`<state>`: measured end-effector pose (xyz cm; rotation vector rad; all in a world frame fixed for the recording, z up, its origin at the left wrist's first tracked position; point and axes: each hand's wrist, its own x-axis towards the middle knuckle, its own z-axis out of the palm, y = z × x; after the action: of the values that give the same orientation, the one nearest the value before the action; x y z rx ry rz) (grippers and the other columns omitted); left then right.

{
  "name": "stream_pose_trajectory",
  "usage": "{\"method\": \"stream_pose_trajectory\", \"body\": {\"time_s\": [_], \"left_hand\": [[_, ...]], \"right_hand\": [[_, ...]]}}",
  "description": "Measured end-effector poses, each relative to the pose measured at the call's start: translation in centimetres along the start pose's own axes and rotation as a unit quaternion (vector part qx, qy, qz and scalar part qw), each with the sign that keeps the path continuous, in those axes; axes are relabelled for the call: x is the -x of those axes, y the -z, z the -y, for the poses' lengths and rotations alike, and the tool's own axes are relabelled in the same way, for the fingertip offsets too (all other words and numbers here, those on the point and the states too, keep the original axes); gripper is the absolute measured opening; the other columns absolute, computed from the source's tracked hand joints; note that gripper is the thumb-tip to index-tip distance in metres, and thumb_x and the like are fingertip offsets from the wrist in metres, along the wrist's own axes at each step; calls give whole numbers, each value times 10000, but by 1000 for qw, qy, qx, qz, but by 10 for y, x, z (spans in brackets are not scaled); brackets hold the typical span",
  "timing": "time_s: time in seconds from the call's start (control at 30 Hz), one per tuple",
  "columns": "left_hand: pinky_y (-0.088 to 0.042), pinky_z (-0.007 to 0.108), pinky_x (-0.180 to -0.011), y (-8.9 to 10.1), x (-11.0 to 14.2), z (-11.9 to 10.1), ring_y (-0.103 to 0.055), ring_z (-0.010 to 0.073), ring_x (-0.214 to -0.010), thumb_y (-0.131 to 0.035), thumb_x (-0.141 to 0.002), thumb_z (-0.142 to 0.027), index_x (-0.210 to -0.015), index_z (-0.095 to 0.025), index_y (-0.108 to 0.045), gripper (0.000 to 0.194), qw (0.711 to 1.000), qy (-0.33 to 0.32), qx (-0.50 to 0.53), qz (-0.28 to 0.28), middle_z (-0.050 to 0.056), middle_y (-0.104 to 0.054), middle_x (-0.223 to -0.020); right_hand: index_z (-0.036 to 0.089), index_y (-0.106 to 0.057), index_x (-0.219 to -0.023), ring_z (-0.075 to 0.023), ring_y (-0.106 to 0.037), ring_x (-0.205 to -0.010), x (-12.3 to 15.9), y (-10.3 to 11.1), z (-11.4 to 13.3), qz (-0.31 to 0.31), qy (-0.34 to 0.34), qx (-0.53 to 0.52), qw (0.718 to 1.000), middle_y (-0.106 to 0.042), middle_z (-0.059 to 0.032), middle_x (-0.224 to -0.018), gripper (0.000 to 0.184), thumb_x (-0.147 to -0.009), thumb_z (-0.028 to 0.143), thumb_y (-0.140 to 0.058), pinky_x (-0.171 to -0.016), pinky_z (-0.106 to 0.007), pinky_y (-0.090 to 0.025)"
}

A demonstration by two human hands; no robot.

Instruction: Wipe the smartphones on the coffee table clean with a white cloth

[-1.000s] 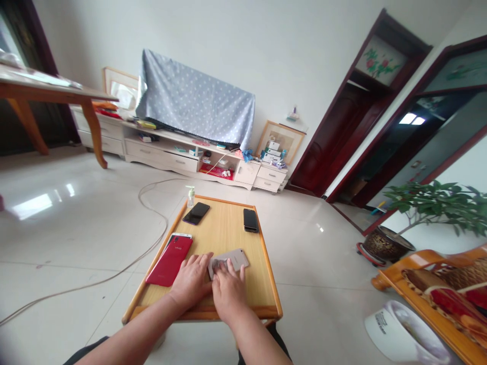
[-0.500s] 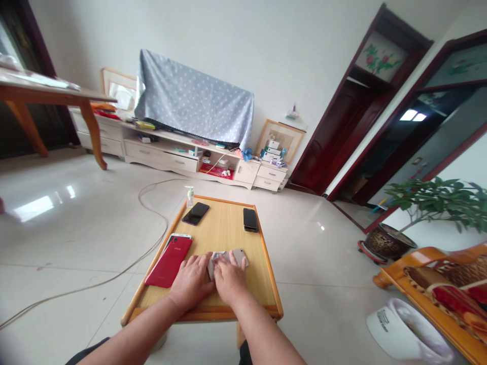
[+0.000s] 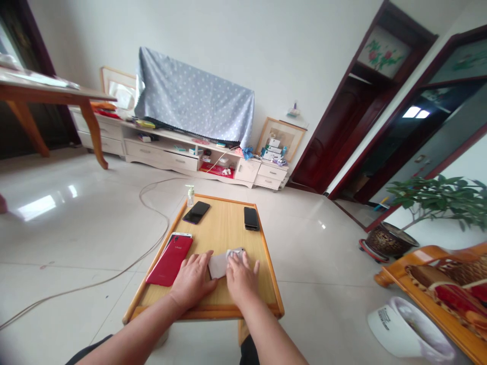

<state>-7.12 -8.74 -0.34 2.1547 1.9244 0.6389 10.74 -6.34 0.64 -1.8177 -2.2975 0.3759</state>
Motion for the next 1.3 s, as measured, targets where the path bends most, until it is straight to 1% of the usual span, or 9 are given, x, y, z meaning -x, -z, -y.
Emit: {"method": "stream_pose_trajectory", "body": {"time_s": [0.1,0.23,0.3,0.5,0.67,0.73,0.93,1.17,1.3], "left_hand": [[-340,410,-975,0,0,-1,-486,308,-1225,-614,-772,-406,-1447,-187,-404,740,1000,2,-1,3,121,-601,-1337],[-339,408,-971,-3,-1,-1,-498,302,-1217,-539,-844,-434,-1448,-205,-405,660,1000,3,1,-4,125,-594,-1356],[-337,406,-974,-3,-1,-1,-499,300,-1217,-544,-839,-427,-1449,-208,-405,663,1000,5,0,0,125,-591,-1361],[-338,412,-976,0,-2,1,-487,319,-1231,-619,-754,-392,-1456,-203,-403,759,1000,3,2,19,134,-589,-1361],[-341,417,-985,1,-2,1,-495,311,-1229,-565,-817,-430,-1433,-232,-434,660,1000,8,13,12,116,-606,-1344],[-342,419,-985,1,-1,1,-495,312,-1230,-564,-820,-443,-1429,-231,-438,657,1000,8,13,12,118,-603,-1346],[-343,417,-975,2,-1,-1,-488,319,-1227,-616,-740,-375,-1432,-206,-430,737,1000,8,-1,13,125,-599,-1347],[-334,411,-975,1,-1,-2,-477,310,-1226,-598,-769,-415,-1409,-209,-446,690,1000,7,-4,16,118,-603,-1328],[-333,406,-968,4,-1,-4,-485,302,-1203,-611,-753,-379,-1381,-228,-469,660,1000,7,-14,20,107,-604,-1300]], "right_hand": [[342,-482,-1463,-310,-179,-1515,-6,2,2,-11,-78,5,997,-408,-9,-1567,471,-1042,352,-271,-1151,-703,-28],[381,-460,-1470,-253,-206,-1512,-4,-5,14,17,66,-18,997,-432,2,-1555,463,-1047,368,-272,-1186,-632,-19],[400,-466,-1461,-251,-197,-1515,-7,-3,14,27,78,-23,996,-439,16,-1551,457,-1044,365,-282,-1184,-633,-4],[367,-452,-1478,-325,-146,-1518,-29,10,-2,1,-85,-2,996,-394,8,-1577,478,-1040,359,-262,-1136,-722,-29],[389,-455,-1471,-269,-185,-1517,-3,-4,12,26,64,-5,998,-424,2,-1560,464,-1030,344,-316,-1172,-660,-15],[403,-451,-1471,-267,-181,-1518,4,-5,8,21,78,-3,997,-438,6,-1552,465,-1027,339,-325,-1172,-663,-17],[360,-517,-1438,-329,-180,-1512,3,9,-20,-32,-94,14,995,-453,-17,-1538,465,-1035,350,-285,-1130,-725,-109],[382,-474,-1462,-258,-243,-1502,42,-6,5,-33,72,-7,997,-474,-8,-1524,453,-1042,364,-305,-1186,-642,-51],[385,-515,-1430,-295,-227,-1503,26,1,-15,-36,-42,-13,998,-459,13,-1535,458,-1033,339,-293,-1164,-679,-69]]}}
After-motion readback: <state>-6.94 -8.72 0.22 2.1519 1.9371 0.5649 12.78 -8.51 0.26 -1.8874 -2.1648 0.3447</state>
